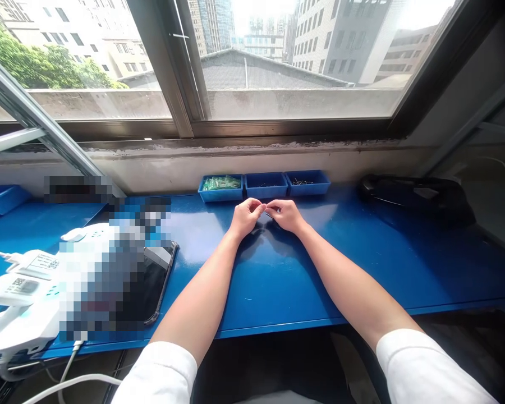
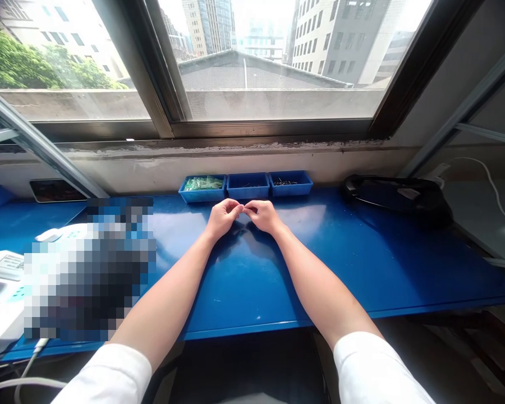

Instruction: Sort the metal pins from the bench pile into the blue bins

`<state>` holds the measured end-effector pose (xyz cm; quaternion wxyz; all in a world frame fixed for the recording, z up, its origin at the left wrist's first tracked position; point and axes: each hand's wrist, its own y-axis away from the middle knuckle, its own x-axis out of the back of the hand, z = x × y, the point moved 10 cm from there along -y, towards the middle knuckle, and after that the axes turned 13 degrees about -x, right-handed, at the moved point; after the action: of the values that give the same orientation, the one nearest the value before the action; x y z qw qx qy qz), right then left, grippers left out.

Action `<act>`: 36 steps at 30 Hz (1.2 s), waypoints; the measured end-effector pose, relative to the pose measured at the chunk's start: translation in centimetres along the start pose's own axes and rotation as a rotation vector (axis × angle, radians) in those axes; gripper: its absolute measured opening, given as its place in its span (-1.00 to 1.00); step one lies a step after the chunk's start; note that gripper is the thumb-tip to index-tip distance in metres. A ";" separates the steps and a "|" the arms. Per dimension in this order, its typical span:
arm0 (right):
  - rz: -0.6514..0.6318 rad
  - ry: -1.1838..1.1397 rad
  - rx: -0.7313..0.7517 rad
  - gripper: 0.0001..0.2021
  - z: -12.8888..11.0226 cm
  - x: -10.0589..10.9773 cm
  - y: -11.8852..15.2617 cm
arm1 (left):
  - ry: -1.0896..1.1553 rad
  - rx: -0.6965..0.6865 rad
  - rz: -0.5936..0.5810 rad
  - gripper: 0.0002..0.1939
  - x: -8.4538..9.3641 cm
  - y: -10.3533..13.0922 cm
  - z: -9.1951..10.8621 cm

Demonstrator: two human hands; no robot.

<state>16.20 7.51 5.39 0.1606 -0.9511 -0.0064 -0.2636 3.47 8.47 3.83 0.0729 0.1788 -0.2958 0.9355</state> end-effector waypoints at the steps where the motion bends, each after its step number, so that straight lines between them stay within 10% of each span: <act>1: 0.022 -0.007 -0.013 -0.78 0.2 0.2 -0.1 | -0.009 -0.012 -0.004 -0.76 0.0 0.0 0.2; 24: -0.069 -0.260 -0.142 -0.71 2.0 -0.3 -0.6 | 0.040 -0.055 0.052 -0.82 0.0 -0.1 0.2; 30: 0.156 0.139 0.022 -0.49 0.4 1.5 -0.7 | -0.239 -0.010 0.085 -0.75 1.0 -0.3 -0.6; 36: 0.152 0.554 -0.073 -0.21 1.0 0.5 -1.4 | -0.468 -0.111 -0.141 -0.75 -1.4 -0.2 0.4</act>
<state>16.99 9.09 5.26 0.1413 -0.8458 0.1186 -0.5005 4.89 8.33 3.72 0.0773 0.4067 -0.3422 0.8435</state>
